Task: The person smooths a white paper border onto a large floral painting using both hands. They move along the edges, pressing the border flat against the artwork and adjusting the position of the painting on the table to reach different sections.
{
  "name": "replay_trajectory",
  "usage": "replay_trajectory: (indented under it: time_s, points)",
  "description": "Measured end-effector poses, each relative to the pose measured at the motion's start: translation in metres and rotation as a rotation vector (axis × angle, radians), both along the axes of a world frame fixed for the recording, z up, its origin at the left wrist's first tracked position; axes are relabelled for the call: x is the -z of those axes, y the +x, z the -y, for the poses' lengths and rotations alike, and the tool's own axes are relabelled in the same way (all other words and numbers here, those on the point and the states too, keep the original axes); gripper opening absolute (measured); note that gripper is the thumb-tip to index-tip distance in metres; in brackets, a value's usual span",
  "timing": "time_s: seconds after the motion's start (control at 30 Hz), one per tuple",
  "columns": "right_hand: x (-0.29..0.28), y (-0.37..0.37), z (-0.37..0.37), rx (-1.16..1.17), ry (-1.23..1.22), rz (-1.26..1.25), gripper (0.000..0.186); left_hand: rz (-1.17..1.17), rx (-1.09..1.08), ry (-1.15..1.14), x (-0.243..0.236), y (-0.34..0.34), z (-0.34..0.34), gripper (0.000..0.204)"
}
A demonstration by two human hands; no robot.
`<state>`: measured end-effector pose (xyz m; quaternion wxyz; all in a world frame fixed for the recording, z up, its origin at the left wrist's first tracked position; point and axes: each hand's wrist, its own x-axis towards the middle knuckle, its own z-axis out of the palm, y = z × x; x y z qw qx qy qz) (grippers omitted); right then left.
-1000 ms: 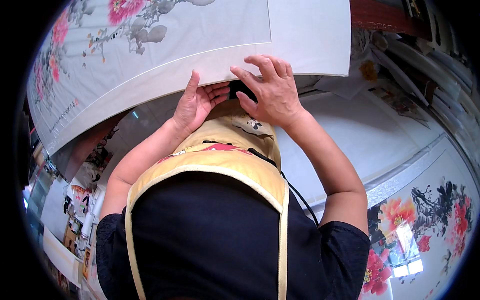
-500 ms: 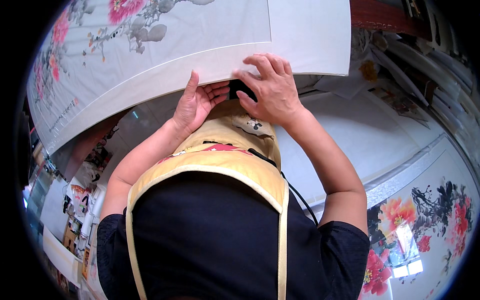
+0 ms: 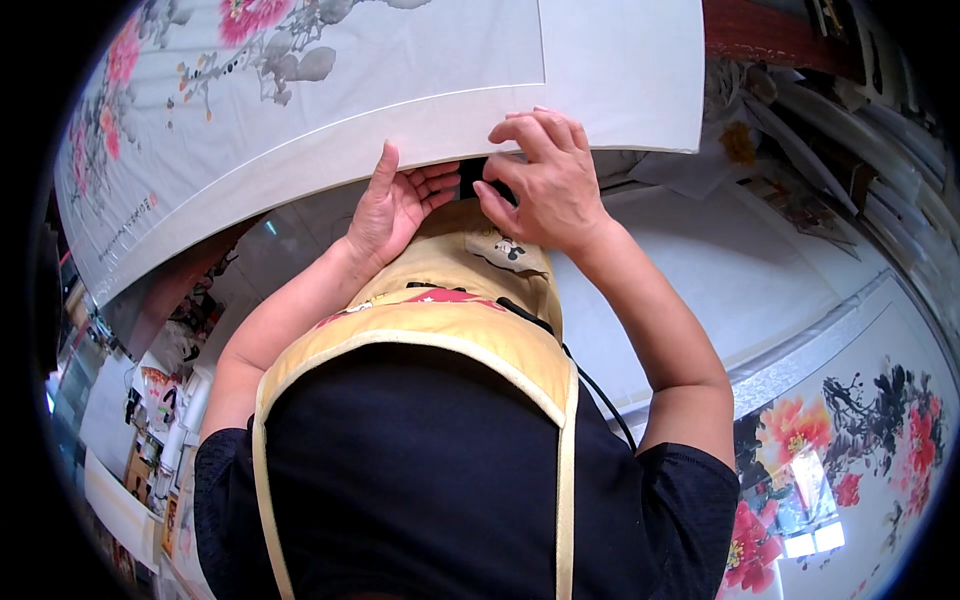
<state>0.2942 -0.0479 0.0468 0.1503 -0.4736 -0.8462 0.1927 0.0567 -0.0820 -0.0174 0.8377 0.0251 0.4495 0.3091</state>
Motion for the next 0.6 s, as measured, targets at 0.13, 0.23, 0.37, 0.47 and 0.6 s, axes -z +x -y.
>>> replay_trajectory:
  time_s: [0.13,0.23,0.37,0.47,0.6]
  points:
    - [-0.005,-0.0052,-0.0023,0.03,0.03,0.02,0.028,-0.004,0.004,0.003,0.0,-0.0002,-0.0002,0.086]
    - [-0.0016,0.0009,0.0013,-0.005,-0.009,0.025,0.034,0.001,0.003,0.003,0.0006,-0.0008,-0.0001,0.086]
    - [-0.0056,-0.0049,-0.0005,0.055,0.007,0.001,0.027,0.0,0.005,0.005,0.001,-0.0005,-0.0002,0.086]
    - [-0.0042,-0.0015,0.0,0.036,-0.007,0.019,0.027,-0.006,0.016,0.007,-0.0019,-0.0006,-0.0016,0.087]
    - [-0.0068,-0.0021,-0.0019,0.038,-0.016,-0.004,0.022,-0.01,0.013,0.003,-0.0024,-0.0008,-0.0017,0.086]
